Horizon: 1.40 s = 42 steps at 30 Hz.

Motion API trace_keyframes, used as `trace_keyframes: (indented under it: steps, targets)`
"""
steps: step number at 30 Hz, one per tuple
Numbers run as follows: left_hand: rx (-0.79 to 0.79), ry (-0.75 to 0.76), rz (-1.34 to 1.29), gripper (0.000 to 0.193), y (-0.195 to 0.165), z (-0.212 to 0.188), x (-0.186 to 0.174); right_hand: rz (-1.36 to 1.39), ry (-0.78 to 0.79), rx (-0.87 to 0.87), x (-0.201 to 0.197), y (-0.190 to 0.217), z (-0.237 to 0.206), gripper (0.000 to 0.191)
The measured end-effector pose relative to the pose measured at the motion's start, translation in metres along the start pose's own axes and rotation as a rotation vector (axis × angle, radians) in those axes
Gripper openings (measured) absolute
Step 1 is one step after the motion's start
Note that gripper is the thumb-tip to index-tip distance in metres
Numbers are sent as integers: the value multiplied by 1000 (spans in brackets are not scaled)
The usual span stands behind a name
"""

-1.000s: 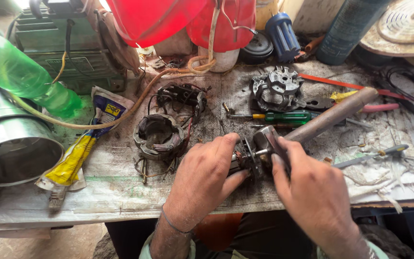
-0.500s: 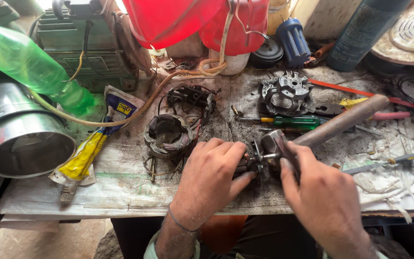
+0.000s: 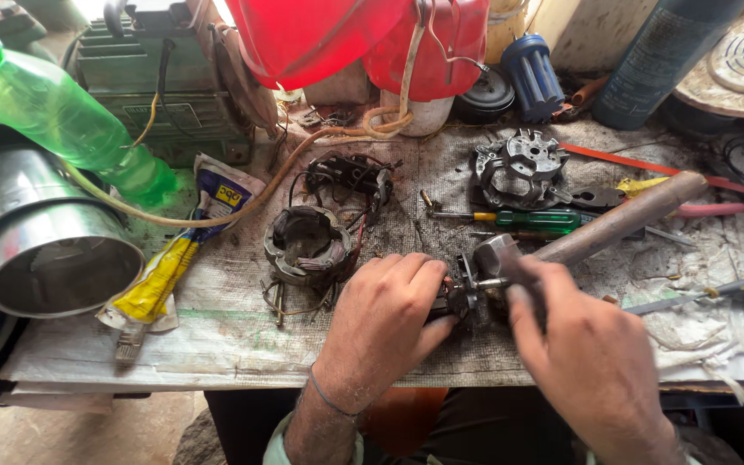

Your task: The person works on a small motor component at a cluttered workbench, holding the part steady with one hand while striking and pressing it with a hammer and rubbing it with a sanding block, repositioning the part repeatedly as they work on its surface.

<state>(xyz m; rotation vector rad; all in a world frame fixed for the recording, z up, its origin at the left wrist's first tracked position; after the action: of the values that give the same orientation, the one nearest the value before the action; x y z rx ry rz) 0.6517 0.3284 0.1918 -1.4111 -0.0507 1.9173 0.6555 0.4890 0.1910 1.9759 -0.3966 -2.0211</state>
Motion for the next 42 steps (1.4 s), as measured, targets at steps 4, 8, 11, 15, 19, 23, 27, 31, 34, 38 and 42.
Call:
trace_keyframes:
  steps: [4, 8, 11, 15, 19, 23, 27, 31, 34, 38, 42]
  targets:
    - [27, -37, -13, 40, 0, -1, -3, -13, -14, -57, 3, 3, -2, 38]
    - [0, -3, -40, 39, 3, -2, 1, -23, -119, -27, -5, 1, -4, 38]
    - [3, -16, -49, 42, 3, -3, 0, 69, -82, -269, -5, 22, -6, 37]
    - [-21, 45, -69, 37, 5, -3, 6, 5, 8, -7, 1, -2, 0, 40]
    - [-11, -5, -79, 38, 4, -2, 1, 26, -52, -158, -4, 16, -3, 39]
    - [-33, 35, -78, 34, 5, -3, 6, -27, -51, 19, -7, 2, -2, 37]
    - [-27, 2, -76, 34, 5, -3, 3, -14, -16, -82, -1, 7, -1, 36]
    - [-38, 24, -73, 33, 6, -3, 6, -64, -50, -15, -2, -3, -3, 36]
    - [-39, 16, -71, 37, 6, -4, 5, -19, -35, -106, 1, 7, -5, 40]
    - [-32, 19, -94, 40, 5, -4, 4, -51, -54, 10, -4, -3, -4, 37]
    - [-19, 3, -86, 41, 4, -4, 2, -40, 23, -33, 5, -2, -2, 39]
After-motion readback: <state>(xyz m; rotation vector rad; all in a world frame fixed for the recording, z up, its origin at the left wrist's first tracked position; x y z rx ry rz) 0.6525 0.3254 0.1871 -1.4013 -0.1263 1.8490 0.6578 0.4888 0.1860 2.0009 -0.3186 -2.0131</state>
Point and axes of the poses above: each hand's wrist, its own z-axis towards the middle knuckle, its own x-axis out of the palm, y = z × x, the point moved 9 cm from there along z, towards the middle knuckle, and after that the axes turned 8 degrees about z, right-handed, at the moved point
